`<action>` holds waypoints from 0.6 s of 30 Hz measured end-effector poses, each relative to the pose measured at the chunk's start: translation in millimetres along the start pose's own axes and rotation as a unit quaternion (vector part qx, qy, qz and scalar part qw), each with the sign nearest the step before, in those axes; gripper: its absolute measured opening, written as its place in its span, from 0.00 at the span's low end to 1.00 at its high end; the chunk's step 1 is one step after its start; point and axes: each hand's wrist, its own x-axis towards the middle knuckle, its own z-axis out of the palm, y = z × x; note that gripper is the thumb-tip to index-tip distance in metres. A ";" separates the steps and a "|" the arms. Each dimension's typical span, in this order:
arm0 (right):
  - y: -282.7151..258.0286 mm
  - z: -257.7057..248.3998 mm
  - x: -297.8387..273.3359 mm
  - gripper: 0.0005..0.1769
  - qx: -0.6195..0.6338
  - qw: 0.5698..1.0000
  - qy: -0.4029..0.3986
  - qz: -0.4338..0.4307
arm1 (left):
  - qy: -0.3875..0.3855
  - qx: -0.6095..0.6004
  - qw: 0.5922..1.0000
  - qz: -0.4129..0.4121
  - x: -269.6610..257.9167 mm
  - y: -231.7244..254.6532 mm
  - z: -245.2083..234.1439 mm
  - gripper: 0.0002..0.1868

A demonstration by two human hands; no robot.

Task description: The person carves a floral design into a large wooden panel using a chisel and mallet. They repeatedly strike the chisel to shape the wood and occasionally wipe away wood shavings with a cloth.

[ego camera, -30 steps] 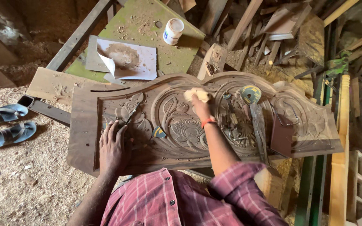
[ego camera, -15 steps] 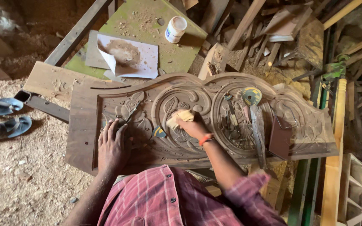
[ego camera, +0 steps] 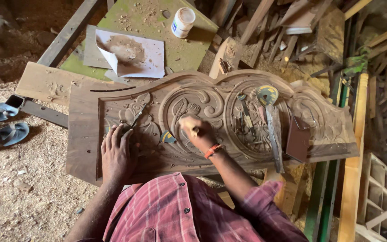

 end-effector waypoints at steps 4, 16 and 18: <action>-2.0 3.8 1.8 0.10 -0.009 0.995 -0.095 -0.002 | 0.007 -0.010 1.000 0.005 -3.9 -4.3 -1.9 0.25; 26.3 -2.7 34.9 0.09 0.177 0.975 -0.119 0.062 | 0.007 -0.010 1.000 0.004 -3.3 -3.7 -0.3 0.26; 30.7 -2.8 30.3 0.10 0.062 0.997 0.036 0.009 | 0.003 -0.014 1.000 -0.001 -4.2 -2.8 1.0 0.26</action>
